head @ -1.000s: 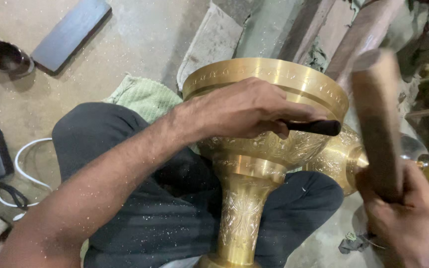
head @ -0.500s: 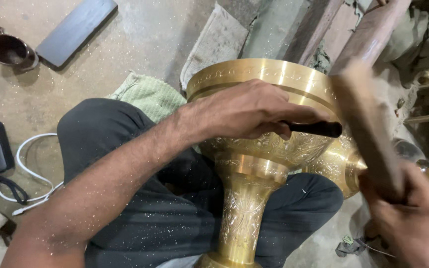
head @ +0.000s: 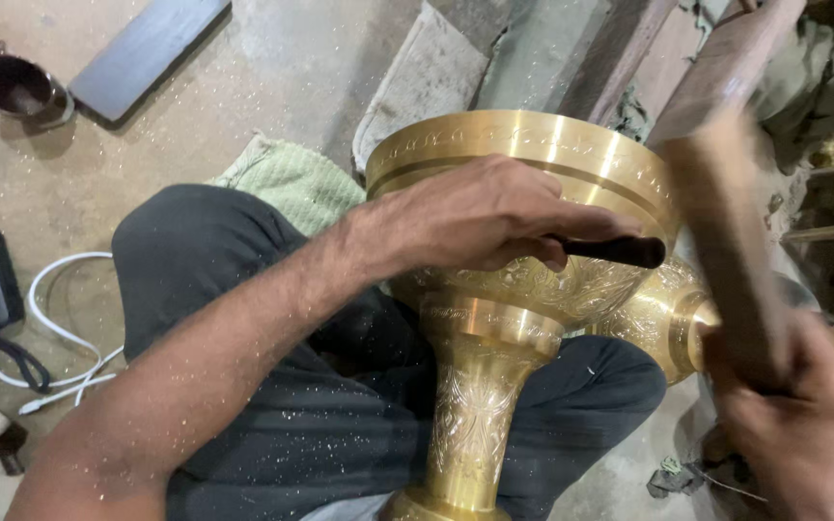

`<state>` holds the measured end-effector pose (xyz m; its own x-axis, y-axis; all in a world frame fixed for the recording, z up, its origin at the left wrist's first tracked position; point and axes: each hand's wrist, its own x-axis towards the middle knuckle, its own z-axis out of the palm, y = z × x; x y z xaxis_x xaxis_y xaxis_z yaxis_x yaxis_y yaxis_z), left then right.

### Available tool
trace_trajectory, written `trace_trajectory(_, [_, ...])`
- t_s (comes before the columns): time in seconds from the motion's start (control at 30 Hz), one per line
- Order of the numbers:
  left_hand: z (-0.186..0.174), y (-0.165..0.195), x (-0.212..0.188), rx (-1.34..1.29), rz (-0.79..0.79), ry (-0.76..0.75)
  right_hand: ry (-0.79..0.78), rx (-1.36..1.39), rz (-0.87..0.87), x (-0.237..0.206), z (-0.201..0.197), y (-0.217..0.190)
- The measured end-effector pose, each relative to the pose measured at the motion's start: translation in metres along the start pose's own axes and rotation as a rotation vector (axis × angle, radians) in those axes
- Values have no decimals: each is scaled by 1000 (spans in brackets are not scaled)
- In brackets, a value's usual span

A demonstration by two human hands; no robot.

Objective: The person uses a chisel and wooden mallet to engrave decorative patterns on a brass vessel. They repeatedly strike the chisel to create fine lines and motifs on the curved surface.

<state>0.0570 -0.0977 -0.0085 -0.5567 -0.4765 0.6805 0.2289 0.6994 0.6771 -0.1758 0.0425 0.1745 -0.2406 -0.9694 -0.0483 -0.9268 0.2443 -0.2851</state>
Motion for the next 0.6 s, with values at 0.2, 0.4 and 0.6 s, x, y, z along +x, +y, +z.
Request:
trace_trajectory(0.2, [1,0,-4,19,-53,1,59,29,-171,0,6,2])
trace_trajectory(0.4, [0,-1,-5,-99,-30,22,40,-242,-262,4,-2,24])
trace_trajectory(0.6, [3,-3,-11,44,-65,19,109,258,-104,1,4,19])
